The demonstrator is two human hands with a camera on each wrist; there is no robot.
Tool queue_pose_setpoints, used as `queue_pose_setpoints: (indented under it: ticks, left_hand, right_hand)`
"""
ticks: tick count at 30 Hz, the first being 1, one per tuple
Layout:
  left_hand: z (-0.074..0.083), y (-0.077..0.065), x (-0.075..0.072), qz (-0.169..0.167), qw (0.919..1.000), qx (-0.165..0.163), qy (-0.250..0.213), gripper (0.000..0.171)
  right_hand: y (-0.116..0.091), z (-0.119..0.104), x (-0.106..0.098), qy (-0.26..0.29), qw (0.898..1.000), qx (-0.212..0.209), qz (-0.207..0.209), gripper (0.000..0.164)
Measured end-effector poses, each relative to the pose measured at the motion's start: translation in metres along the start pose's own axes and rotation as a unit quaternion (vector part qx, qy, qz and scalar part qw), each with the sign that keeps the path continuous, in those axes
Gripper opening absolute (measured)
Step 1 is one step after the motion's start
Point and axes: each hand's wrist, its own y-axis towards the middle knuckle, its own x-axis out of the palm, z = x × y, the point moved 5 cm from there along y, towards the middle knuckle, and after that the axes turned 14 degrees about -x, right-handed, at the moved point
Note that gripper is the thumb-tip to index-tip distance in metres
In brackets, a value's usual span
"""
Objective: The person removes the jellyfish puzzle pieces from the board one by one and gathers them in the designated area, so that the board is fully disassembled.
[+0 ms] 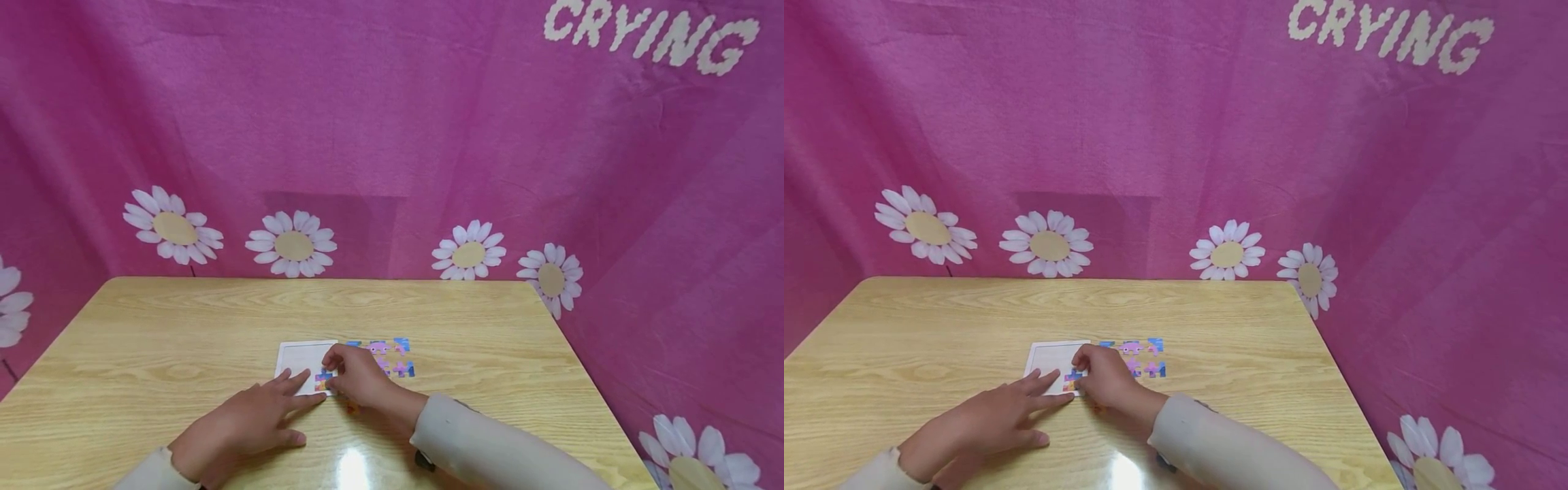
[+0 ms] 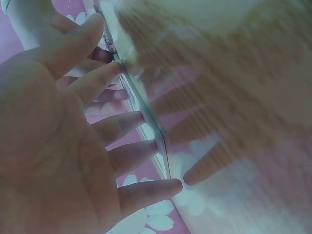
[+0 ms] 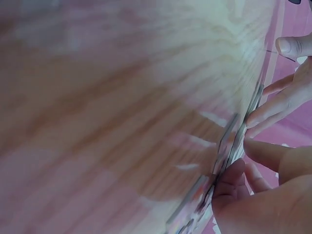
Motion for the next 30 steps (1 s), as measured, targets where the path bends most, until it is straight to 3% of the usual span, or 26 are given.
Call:
queue_pose_setpoints:
  ticks: [7, 19, 30]
  left_hand:
    - [0.0004, -0.0004, -0.0008, 0.000, 1.0000, 0.001, -0.006, 0.064]
    - [0.0001, -0.0008, -0.0003, 0.004, 1.0000, 0.004, -0.003, 0.062]
    - [0.0001, -0.0017, -0.0003, 0.006, 0.9999, 0.011, -0.004, 0.063]
  right_hand:
    - [0.0046, -0.0068, 0.0017, -0.028, 0.999, -0.026, -0.013, 0.030]
    - [0.0064, -0.0068, 0.0001, -0.059, 0.998, -0.025, -0.012, 0.025]
    - [0.0021, -0.0050, 0.0033, 0.002, 1.000, 0.012, -0.019, 0.025]
